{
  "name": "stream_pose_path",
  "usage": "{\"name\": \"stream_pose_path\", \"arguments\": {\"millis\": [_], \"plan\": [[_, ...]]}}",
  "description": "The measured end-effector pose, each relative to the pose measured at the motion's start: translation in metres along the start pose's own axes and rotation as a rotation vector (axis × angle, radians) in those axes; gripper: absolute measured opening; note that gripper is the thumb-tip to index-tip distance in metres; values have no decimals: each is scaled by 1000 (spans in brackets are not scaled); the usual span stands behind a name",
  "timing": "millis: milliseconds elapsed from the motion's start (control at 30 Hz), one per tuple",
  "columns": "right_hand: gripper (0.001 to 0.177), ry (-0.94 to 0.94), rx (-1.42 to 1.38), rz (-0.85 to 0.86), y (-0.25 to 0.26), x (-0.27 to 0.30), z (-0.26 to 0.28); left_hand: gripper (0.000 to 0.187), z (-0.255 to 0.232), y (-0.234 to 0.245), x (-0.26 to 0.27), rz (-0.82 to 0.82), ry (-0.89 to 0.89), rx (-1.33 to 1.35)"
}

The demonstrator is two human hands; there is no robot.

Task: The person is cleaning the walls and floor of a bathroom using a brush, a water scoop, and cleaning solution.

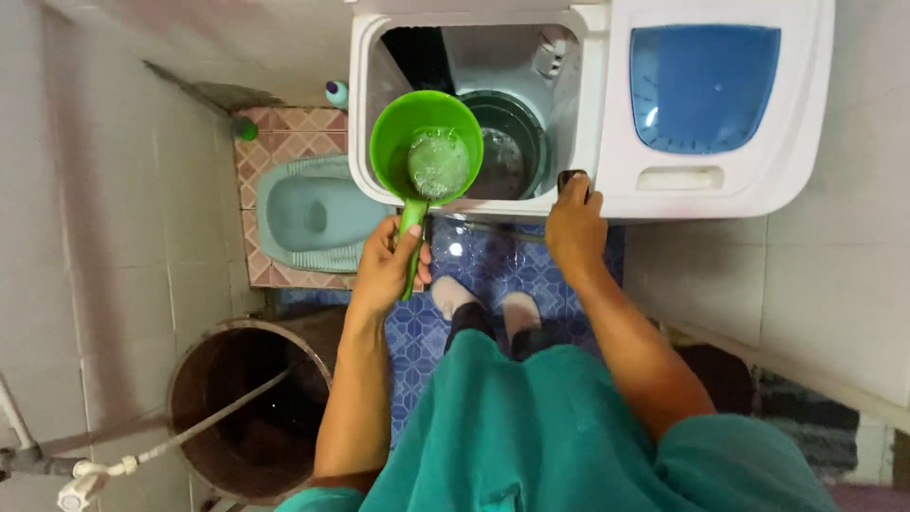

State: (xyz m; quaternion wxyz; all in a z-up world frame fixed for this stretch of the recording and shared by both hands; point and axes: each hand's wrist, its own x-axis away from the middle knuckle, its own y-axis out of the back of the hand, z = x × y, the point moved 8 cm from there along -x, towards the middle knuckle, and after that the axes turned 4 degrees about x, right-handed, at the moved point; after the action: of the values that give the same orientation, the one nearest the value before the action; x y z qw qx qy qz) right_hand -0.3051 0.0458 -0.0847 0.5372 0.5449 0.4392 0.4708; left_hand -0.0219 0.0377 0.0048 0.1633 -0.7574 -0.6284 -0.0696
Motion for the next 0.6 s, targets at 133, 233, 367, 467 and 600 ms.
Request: {"name": "stream_pose_path", "arguments": {"millis": [133, 233, 367, 467, 600], "plan": [[52, -103, -364, 91, -13, -3, 45, 25, 25, 20, 15, -60, -20, 34], [44, 63, -417, 113, -22, -15, 67, 26, 19, 28, 28, -144, -87, 2], [53, 49, -201, 168, 9, -1, 11, 24, 14, 50, 53, -261, -58, 69], [54, 193, -98, 146, -2, 1, 36, 21, 15, 73, 81, -356, -101, 95], [62, 429, -196, -66, -14, -5, 121, 19, 16, 91, 107, -428, -109, 89]]}}
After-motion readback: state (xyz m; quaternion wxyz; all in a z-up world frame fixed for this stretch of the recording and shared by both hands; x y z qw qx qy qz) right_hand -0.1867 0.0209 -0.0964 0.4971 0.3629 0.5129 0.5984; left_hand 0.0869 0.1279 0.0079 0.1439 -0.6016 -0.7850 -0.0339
